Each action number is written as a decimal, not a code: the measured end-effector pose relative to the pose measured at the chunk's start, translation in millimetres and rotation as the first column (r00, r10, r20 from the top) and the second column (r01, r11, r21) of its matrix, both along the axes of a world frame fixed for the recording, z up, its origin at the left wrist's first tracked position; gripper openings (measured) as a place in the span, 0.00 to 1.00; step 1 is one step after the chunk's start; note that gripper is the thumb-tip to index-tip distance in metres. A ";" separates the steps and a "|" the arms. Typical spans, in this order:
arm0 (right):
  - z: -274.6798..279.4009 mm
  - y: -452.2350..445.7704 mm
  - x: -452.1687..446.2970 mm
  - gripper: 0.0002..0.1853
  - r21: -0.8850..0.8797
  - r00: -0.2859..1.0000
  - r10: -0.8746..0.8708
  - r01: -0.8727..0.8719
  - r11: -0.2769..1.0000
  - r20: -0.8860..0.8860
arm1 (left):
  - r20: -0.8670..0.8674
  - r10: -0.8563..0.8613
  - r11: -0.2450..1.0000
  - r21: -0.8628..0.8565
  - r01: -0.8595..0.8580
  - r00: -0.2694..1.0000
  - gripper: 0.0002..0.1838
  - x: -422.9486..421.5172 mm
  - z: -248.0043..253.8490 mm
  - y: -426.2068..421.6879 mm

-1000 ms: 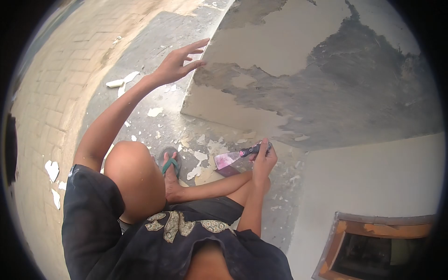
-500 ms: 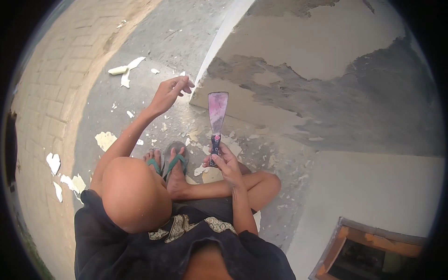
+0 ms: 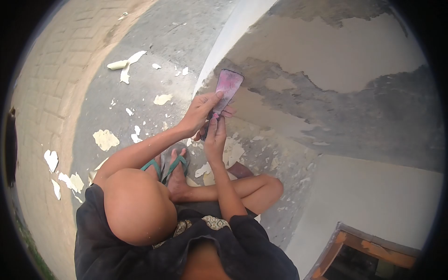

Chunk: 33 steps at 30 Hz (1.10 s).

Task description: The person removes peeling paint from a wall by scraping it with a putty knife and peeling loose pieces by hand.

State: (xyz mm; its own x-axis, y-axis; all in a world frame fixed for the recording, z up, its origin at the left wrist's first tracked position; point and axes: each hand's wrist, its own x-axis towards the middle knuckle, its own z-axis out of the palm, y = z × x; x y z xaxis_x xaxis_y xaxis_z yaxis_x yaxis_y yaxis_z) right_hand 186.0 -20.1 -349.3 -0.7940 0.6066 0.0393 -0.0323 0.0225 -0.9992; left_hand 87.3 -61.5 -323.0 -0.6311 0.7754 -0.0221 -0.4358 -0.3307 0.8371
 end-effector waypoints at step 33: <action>23.4 -8.2 -13.8 0.20 0.013 0.999 -0.017 0.016 1.000 0.036 | -0.161 0.141 0.990 0.022 -0.139 0.977 0.21 -10.8 22.3 0.7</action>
State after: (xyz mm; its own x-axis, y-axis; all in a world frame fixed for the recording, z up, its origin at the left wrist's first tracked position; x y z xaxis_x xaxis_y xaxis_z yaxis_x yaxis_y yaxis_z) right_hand 172.3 -28.2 -325.9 -0.7850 0.6192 0.0184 0.0043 0.0351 -0.9994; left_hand 76.6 -60.8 -300.7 -0.7279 0.6787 0.0971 -0.2432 -0.3881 0.8890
